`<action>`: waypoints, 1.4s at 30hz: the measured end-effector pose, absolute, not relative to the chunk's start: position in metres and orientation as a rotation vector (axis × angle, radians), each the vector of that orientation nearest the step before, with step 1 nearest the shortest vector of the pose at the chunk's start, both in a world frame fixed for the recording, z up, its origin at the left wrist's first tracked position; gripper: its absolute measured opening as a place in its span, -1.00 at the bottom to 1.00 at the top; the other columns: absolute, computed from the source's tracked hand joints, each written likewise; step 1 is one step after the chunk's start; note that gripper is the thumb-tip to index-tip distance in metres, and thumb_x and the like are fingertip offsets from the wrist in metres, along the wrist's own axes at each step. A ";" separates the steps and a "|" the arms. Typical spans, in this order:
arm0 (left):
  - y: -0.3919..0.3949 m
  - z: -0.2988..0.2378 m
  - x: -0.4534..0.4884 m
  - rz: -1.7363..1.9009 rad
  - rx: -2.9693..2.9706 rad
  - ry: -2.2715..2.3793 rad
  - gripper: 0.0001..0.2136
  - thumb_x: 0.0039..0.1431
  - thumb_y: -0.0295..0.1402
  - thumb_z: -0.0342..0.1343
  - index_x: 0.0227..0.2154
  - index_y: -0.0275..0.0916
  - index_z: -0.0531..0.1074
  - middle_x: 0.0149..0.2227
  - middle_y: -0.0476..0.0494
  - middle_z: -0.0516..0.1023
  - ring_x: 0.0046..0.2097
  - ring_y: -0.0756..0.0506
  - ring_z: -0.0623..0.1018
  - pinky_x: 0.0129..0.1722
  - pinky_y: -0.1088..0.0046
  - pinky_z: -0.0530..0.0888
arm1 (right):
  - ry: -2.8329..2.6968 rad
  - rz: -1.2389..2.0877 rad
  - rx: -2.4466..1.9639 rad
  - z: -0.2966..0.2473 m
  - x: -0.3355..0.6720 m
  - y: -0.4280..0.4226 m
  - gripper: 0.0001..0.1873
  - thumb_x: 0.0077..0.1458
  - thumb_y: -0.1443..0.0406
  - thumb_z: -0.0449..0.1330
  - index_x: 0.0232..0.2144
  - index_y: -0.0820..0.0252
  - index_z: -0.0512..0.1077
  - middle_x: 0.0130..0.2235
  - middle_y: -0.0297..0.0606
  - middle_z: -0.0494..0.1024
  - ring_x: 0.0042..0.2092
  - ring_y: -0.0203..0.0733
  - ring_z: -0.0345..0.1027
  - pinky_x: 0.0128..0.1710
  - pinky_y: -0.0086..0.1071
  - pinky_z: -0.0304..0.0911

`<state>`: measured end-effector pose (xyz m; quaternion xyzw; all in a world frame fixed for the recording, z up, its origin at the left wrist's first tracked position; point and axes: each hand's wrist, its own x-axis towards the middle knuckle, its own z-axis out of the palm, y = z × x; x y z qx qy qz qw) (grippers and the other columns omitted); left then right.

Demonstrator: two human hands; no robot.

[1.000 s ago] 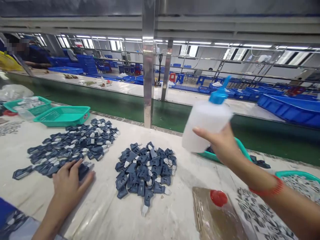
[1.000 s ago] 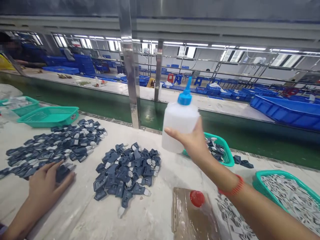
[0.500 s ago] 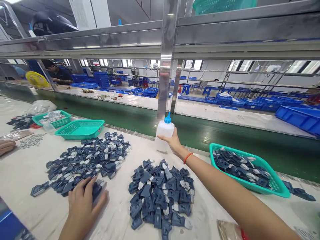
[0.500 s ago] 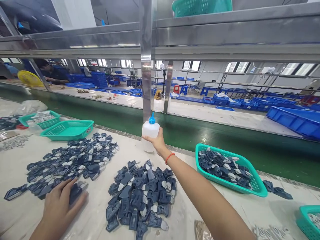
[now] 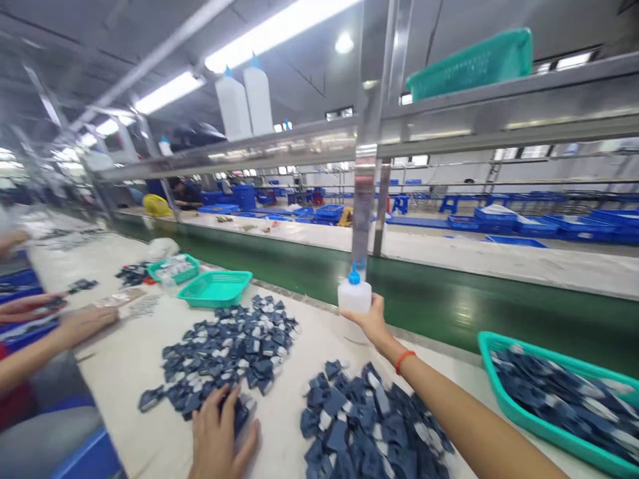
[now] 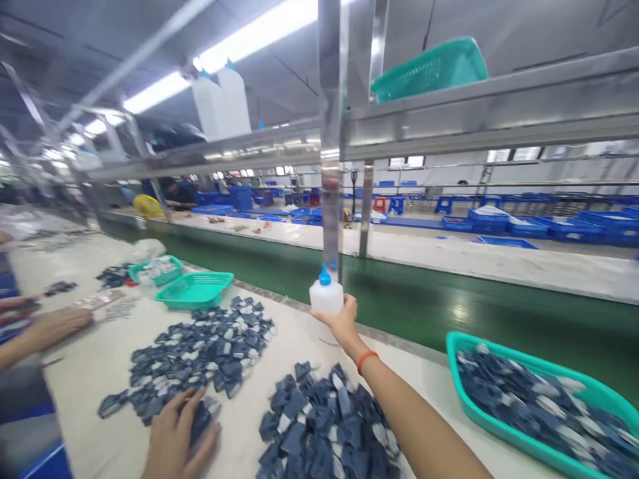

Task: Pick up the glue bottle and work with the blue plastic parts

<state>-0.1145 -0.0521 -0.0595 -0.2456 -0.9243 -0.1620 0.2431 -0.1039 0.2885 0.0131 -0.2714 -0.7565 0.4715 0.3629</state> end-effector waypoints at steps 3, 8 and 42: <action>-0.048 -0.063 -0.108 -0.418 -0.586 -2.469 -0.61 0.13 -0.28 -0.11 -0.03 -0.34 0.36 -0.01 -0.42 0.39 0.08 -0.37 0.35 0.09 -0.10 0.23 | -1.955 1.215 -0.761 0.011 -0.102 0.285 -0.56 0.12 0.15 0.14 0.01 0.20 0.25 0.05 -0.16 0.30 0.03 -0.10 0.24 -0.01 -0.06 0.23; -0.044 -0.062 -0.098 -0.398 -0.552 -2.486 -0.62 0.19 -0.31 -0.17 -0.01 -0.36 0.32 0.02 -0.43 0.35 0.12 -0.37 0.32 0.11 -0.17 0.16 | -2.048 1.209 -0.814 0.004 -0.084 0.292 -0.58 0.12 0.15 0.13 -0.01 0.21 0.26 0.03 -0.17 0.32 0.00 -0.11 0.26 -0.03 -0.07 0.25; -0.024 -0.012 -0.062 -0.615 -1.037 -2.435 -0.64 0.20 -0.28 -0.14 0.04 -0.21 0.18 0.09 -0.41 0.26 0.19 -0.30 0.24 0.18 -0.05 0.15 | -2.425 1.386 -0.525 0.091 0.052 0.286 -0.67 0.01 0.20 0.24 -0.18 0.20 0.35 -0.13 -0.25 0.44 -0.26 -0.30 0.38 -0.17 -0.27 0.35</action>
